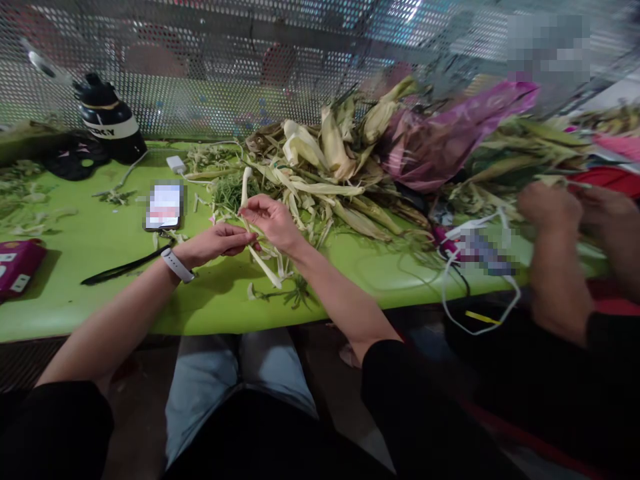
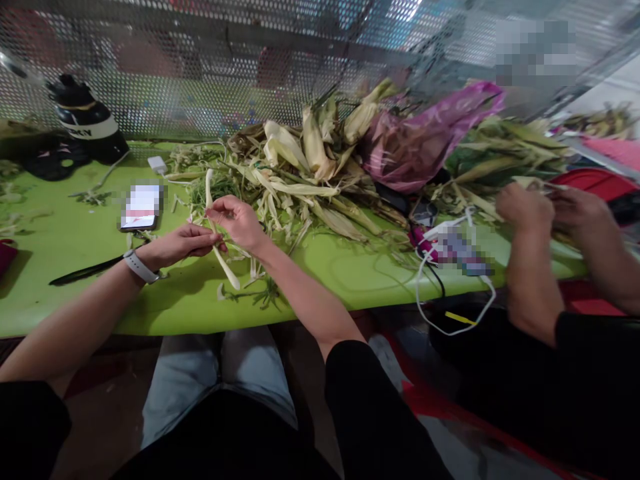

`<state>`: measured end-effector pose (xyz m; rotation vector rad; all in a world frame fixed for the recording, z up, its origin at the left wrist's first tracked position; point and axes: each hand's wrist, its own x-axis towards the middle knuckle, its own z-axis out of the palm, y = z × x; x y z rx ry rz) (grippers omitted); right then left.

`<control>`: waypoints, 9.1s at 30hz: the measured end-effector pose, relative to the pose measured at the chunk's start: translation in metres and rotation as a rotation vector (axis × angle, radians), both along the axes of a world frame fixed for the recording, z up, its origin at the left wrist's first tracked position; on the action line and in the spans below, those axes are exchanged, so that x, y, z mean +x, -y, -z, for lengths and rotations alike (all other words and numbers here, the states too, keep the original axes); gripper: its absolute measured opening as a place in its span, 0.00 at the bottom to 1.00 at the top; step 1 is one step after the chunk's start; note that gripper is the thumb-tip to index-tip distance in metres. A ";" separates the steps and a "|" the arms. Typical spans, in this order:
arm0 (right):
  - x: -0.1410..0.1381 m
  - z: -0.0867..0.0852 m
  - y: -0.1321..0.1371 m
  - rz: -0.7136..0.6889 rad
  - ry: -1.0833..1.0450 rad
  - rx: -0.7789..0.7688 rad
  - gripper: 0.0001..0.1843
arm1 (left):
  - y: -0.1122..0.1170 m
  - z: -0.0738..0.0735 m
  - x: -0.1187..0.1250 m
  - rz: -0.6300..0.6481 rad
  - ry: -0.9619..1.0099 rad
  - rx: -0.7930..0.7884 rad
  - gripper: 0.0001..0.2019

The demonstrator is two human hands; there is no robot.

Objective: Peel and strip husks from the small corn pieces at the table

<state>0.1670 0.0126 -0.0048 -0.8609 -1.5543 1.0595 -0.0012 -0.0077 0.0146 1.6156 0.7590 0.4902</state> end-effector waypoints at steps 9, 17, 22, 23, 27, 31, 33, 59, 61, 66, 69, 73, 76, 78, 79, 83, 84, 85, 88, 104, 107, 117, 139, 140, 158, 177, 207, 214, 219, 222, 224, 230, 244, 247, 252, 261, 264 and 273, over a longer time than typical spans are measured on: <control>0.029 -0.025 0.003 -0.126 0.314 -0.090 0.28 | -0.007 0.012 0.000 -0.192 0.246 -0.163 0.13; 0.030 -0.022 0.001 -0.155 0.335 0.018 0.25 | -0.009 0.013 -0.001 -0.309 0.239 -0.024 0.13; 0.028 -0.020 0.000 -0.039 0.393 0.105 0.26 | -0.011 0.016 -0.001 -0.277 0.226 0.015 0.13; 0.029 -0.020 -0.001 -0.014 0.415 0.138 0.26 | -0.011 0.017 -0.001 -0.284 0.239 0.005 0.13; 0.034 -0.024 -0.003 0.256 0.412 0.456 0.22 | -0.012 0.018 0.003 -0.397 0.371 -0.082 0.14; 0.031 -0.026 0.007 0.497 0.358 0.651 0.18 | -0.013 0.018 0.006 -0.472 0.505 -0.160 0.15; 0.023 -0.023 0.014 0.357 0.439 0.598 0.19 | -0.013 0.018 0.006 -0.502 0.561 -0.146 0.14; 0.002 -0.012 0.014 -0.454 0.111 -0.177 0.11 | -0.009 0.016 0.011 -0.568 0.631 -0.111 0.14; 0.003 -0.012 0.013 -0.439 0.112 -0.220 0.10 | -0.009 0.015 0.009 -0.560 0.599 -0.133 0.16; 0.005 -0.006 0.005 -0.164 0.017 -0.334 0.24 | -0.008 0.012 0.005 -0.585 0.558 -0.109 0.17; 0.004 -0.003 -0.001 0.009 -0.017 -0.335 0.31 | -0.007 0.012 0.004 -0.575 0.520 -0.088 0.16; 0.002 0.000 -0.003 0.029 0.007 -0.284 0.32 | -0.007 0.013 0.005 -0.524 0.448 -0.098 0.18; 0.002 0.002 -0.001 0.055 0.023 -0.197 0.32 | -0.010 0.013 0.004 -0.539 0.385 -0.051 0.16; 0.002 0.002 0.000 0.074 0.034 -0.152 0.31 | -0.013 0.012 0.002 -0.549 0.392 -0.015 0.15; 0.003 0.002 0.000 0.076 0.045 -0.146 0.30 | -0.014 0.012 0.001 -0.551 0.403 -0.003 0.15; 0.008 -0.001 -0.005 0.039 0.028 -0.207 0.27 | -0.016 0.010 -0.003 -0.530 0.385 0.021 0.13; 0.009 -0.002 -0.006 0.017 -0.006 -0.233 0.26 | -0.015 0.009 -0.003 -0.510 0.369 0.020 0.13; 0.010 -0.003 -0.008 -0.014 -0.045 -0.260 0.26 | -0.014 0.009 -0.004 -0.484 0.351 0.019 0.13; 0.010 -0.003 -0.010 -0.138 -0.132 -0.331 0.29 | -0.011 0.007 -0.002 -0.390 0.286 0.030 0.12; -0.002 0.004 -0.007 0.003 -0.270 -0.230 0.17 | -0.011 0.009 0.000 -0.341 0.109 0.184 0.12; -0.001 0.006 -0.010 0.059 -0.285 -0.202 0.14 | -0.009 0.004 -0.002 -0.345 0.081 0.179 0.14; 0.016 -0.018 0.007 -0.042 0.278 0.127 0.13 | -0.012 0.015 0.001 -0.156 -0.036 0.248 0.09; 0.000 0.001 0.003 0.087 -0.133 0.064 0.08 | -0.006 0.000 -0.003 -0.041 0.071 0.083 0.20; -0.001 0.002 0.003 0.096 -0.128 0.075 0.08 | -0.006 -0.001 -0.004 -0.029 0.067 0.075 0.20; 0.007 -0.012 0.017 0.197 0.405 0.442 0.18 | -0.013 0.024 0.012 -0.497 0.711 -0.120 0.12; 0.011 -0.021 0.012 -0.421 0.166 -0.252 0.10 | -0.007 0.015 0.011 -0.629 0.681 -0.195 0.12; 0.013 0.000 -0.003 0.006 0.102 -0.040 0.26 | -0.012 -0.002 -0.003 -0.500 0.548 -0.368 0.11; 0.013 -0.005 -0.002 0.072 0.045 -0.110 0.25 | -0.017 0.004 -0.005 -0.484 0.572 -0.350 0.06; 0.012 -0.006 0.000 0.069 -0.021 -0.137 0.19 | -0.014 0.012 -0.001 -0.427 0.513 -0.188 0.10; 0.009 -0.006 0.001 0.020 -0.056 -0.209 0.19 | -0.011 0.013 0.001 -0.410 0.424 -0.076 0.15; 0.007 -0.005 0.000 -0.013 -0.131 -0.295 0.20 | -0.010 0.012 0.003 -0.395 0.390 -0.013 0.16; 0.000 -0.002 -0.003 -0.044 -0.387 -0.336 0.21 | -0.009 0.010 0.004 -0.409 0.351 0.001 0.15; -0.004 0.014 -0.007 0.042 -0.357 -0.127 0.19 | -0.009 0.010 0.003 -0.506 0.455 -0.104 0.07; -0.003 0.010 -0.006 0.034 -0.396 -0.137 0.19 | -0.009 0.010 0.003 -0.478 0.406 -0.021 0.06; 0.006 0.002 -0.010 0.042 -0.412 -0.177 0.20 | -0.014 0.012 0.001 -0.525 0.312 0.032 0.07; 0.024 0.014 -0.036 0.188 -0.419 -0.130 0.20 | -0.014 0.011 -0.004 -0.440 0.220 -0.074 0.13; 0.028 0.017 -0.042 0.290 -0.340 -0.102 0.19 | -0.016 0.014 -0.004 -0.423 0.232 -0.139 0.12; 0.009 0.004 0.003 0.298 0.281 0.272 0.14 | -0.021 0.016 0.001 -0.593 0.537 -0.257 0.07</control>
